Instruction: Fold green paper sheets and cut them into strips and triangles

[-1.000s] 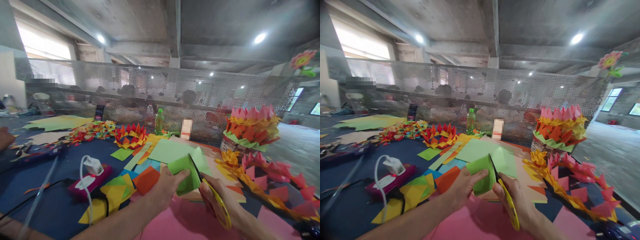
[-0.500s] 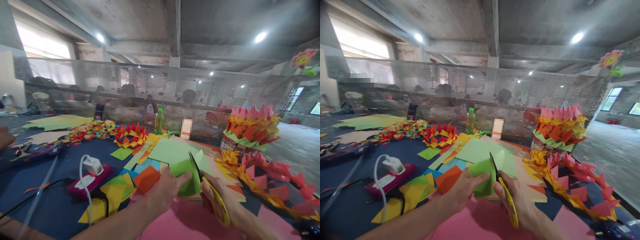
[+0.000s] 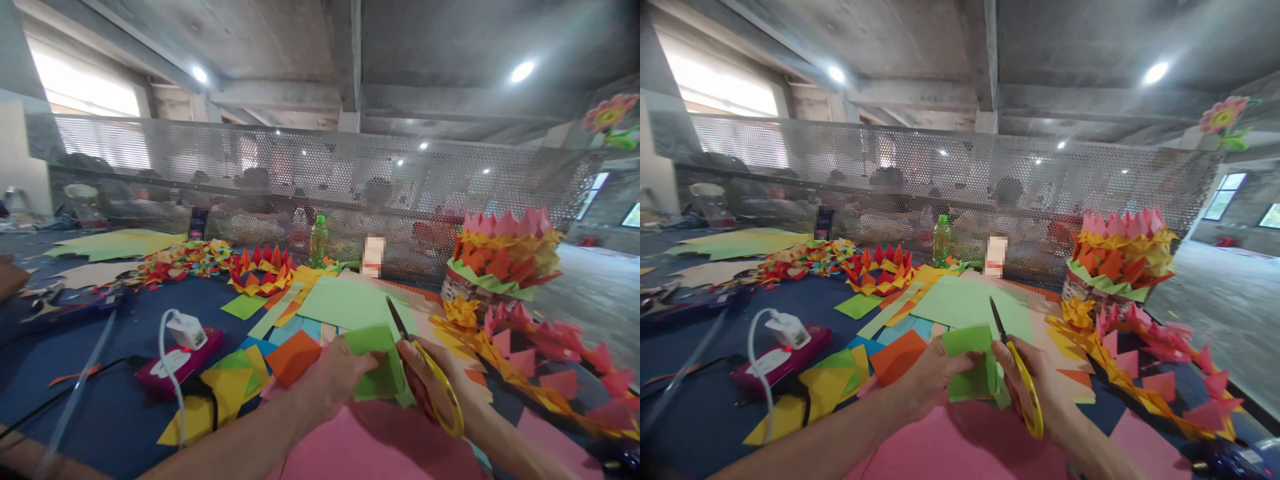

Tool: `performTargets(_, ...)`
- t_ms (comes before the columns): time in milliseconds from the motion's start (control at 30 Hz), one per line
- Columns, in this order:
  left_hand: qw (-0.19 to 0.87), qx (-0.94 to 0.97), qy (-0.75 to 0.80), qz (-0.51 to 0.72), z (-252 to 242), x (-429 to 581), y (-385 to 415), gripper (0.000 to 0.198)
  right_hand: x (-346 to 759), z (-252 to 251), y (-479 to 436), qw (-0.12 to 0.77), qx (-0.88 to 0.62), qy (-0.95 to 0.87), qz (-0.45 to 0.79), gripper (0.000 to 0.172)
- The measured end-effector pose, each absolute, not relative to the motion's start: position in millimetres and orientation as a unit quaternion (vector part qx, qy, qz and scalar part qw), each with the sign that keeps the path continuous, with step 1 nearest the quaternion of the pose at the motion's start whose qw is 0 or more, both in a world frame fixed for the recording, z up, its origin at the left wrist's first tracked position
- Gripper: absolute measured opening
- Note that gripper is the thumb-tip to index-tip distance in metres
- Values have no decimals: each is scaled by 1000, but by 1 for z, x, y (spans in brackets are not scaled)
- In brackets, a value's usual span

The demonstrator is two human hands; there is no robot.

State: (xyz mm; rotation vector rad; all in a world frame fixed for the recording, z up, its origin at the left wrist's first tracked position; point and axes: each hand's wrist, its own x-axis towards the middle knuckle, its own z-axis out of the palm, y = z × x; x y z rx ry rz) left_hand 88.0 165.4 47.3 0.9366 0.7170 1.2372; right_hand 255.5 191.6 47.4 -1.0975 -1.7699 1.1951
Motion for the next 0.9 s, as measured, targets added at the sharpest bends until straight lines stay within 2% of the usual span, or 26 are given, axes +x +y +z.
performTargets(133, 673, 449, 330, 486, 46, 83, 167, 38, 259, 59, 202, 349, -444, -692, 450, 40)
performTargets(233, 653, 509, 366, 424, 44, 77, 166, 29, 263, 64, 204, 297, -456, -709, 449, 41)
performTargets(333, 642, 550, 356, 398, 43, 74, 166, 20, 264, 65, 199, 265, -441, -723, 461, 32)
performTargets(467, 639, 547, 354, 408, 45, 74, 167, 24, 263, 63, 197, 273, -448, -720, 454, 24)
performTargets(567, 652, 498, 355, 447, 48, 75, 170, 33, 262, 60, 199, 293, -456, -705, 458, 26)
performTargets(700, 653, 427, 375, 500, 49, 76, 172, 36, 258, 61, 195, 319, -450, -694, 463, 31)
performTargets(900, 664, 407, 382, 499, 46, 76, 175, 37, 255, 59, 190, 320, -449, -696, 459, 33)
